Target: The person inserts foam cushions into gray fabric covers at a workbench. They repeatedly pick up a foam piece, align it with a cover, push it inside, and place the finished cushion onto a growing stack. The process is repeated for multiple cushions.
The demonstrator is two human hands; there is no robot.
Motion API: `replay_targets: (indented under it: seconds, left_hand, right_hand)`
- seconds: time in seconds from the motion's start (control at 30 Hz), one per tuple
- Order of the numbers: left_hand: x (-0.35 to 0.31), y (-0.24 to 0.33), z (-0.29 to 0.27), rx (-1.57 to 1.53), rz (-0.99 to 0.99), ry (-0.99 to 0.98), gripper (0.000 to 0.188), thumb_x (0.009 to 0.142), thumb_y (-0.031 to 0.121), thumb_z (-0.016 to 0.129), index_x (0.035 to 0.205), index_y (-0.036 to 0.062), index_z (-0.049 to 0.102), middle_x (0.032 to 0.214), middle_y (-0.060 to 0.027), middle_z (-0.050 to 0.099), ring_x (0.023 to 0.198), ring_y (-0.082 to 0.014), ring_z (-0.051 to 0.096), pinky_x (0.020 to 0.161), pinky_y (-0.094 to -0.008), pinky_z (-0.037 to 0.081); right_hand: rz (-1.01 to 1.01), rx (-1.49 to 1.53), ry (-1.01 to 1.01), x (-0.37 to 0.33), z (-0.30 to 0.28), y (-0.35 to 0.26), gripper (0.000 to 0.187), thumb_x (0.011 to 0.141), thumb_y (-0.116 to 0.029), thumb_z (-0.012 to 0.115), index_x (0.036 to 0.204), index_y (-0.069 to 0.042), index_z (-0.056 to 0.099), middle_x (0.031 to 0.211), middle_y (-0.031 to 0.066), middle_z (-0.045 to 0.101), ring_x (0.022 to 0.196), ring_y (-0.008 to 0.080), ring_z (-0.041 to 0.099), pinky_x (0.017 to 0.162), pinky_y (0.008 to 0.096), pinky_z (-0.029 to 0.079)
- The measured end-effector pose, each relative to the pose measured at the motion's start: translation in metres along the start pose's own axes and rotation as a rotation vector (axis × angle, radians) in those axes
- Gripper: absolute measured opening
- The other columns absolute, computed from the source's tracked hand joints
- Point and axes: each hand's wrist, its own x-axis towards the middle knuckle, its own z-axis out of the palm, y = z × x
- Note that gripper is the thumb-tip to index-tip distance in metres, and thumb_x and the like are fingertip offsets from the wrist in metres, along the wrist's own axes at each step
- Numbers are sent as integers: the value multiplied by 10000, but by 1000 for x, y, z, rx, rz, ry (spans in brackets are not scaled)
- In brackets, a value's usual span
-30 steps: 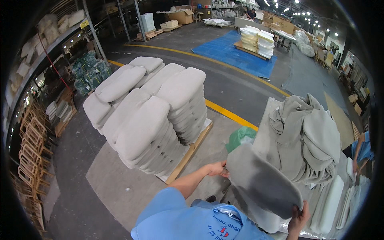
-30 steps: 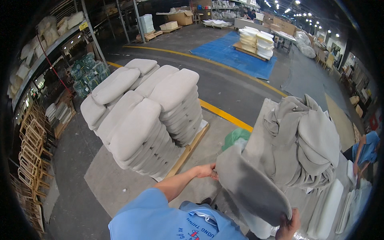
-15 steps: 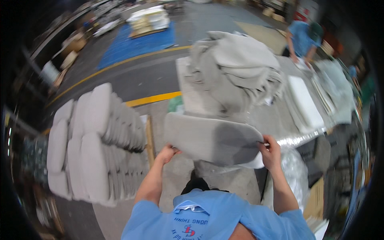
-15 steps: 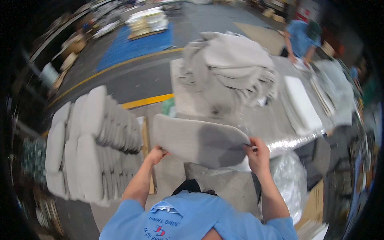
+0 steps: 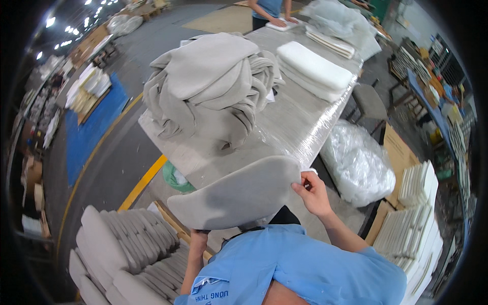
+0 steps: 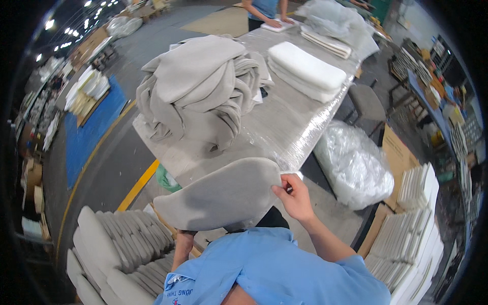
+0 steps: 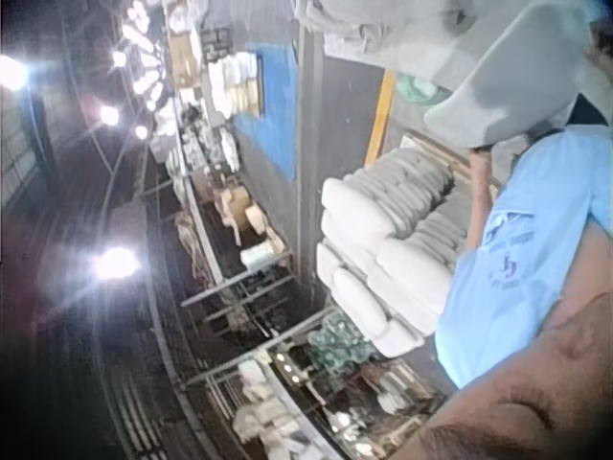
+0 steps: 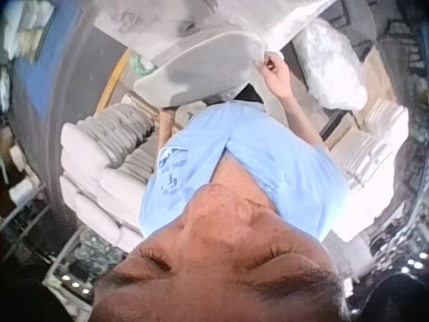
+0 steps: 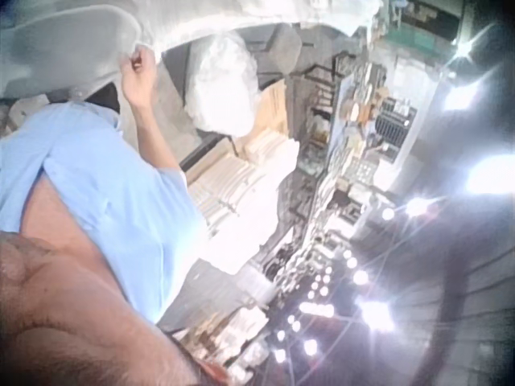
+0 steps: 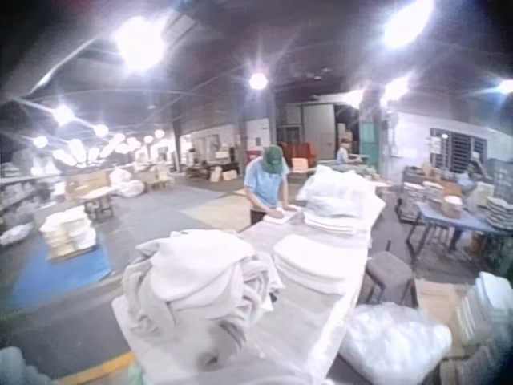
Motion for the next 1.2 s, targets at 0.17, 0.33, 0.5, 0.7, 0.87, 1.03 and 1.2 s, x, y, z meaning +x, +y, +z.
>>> replay_targets:
  seconds: [0.17,0.33,0.5,0.7,0.87,1.03,1.2]
  left_hand:
    - [13,26,-31,203,-187,-284,521,890,-110,703,1394,-37,593,1352,-141,649,1198,-260,655,1037,-394,557]
    - [27,49,-18,85,-356,-375,568,883,-72,748,1422,-20,578,1347,-135,644,1200,-273,659,1050,-395,557]
    - [31,47,-11,133,-300,-391,581,883,-43,775,1427,-13,573,1336,-131,649,1178,-266,670,1030,-390,568]
    - [36,46,-5,270,-308,-373,496,911,-8,762,1385,18,620,1244,-113,695,1116,-215,688,940,-347,587]
    - [46,55,12,326,-298,-398,460,924,-2,746,1369,17,631,1222,-113,701,1091,-208,693,919,-339,585]
    - [56,52,11,378,-322,-393,425,937,3,729,1353,16,643,1200,-114,707,1067,-201,697,897,-330,584]
    - [67,53,17,450,-350,-410,392,950,9,713,1337,15,655,1178,-115,713,1042,-194,702,876,-322,582]
  right_hand:
    - [-425,-88,158,9,22,-53,166,926,-94,775,1030,-33,662,950,48,572,833,131,517,758,287,453]
    - [107,280,139,-5,9,-12,138,1033,-196,697,1075,-68,666,955,-3,611,824,105,565,762,305,496]
    - [452,709,180,-44,23,33,325,1085,-389,618,1264,-119,645,1077,5,681,941,149,660,866,382,546]
    - [743,1195,-162,-39,61,53,589,1110,-574,426,1435,-119,613,1314,33,695,1229,243,636,1086,436,456]
    - [512,1665,-290,-33,62,54,599,1113,-569,398,1471,-125,579,1472,33,625,1332,243,603,1151,445,445]
    - [428,1648,-411,-34,55,47,586,1115,-514,434,1545,-122,508,1494,66,605,1379,266,568,1172,457,433]
    - [346,1492,-300,-37,38,63,591,1103,-464,488,1559,-89,484,1523,100,581,1402,277,549,1180,485,419]
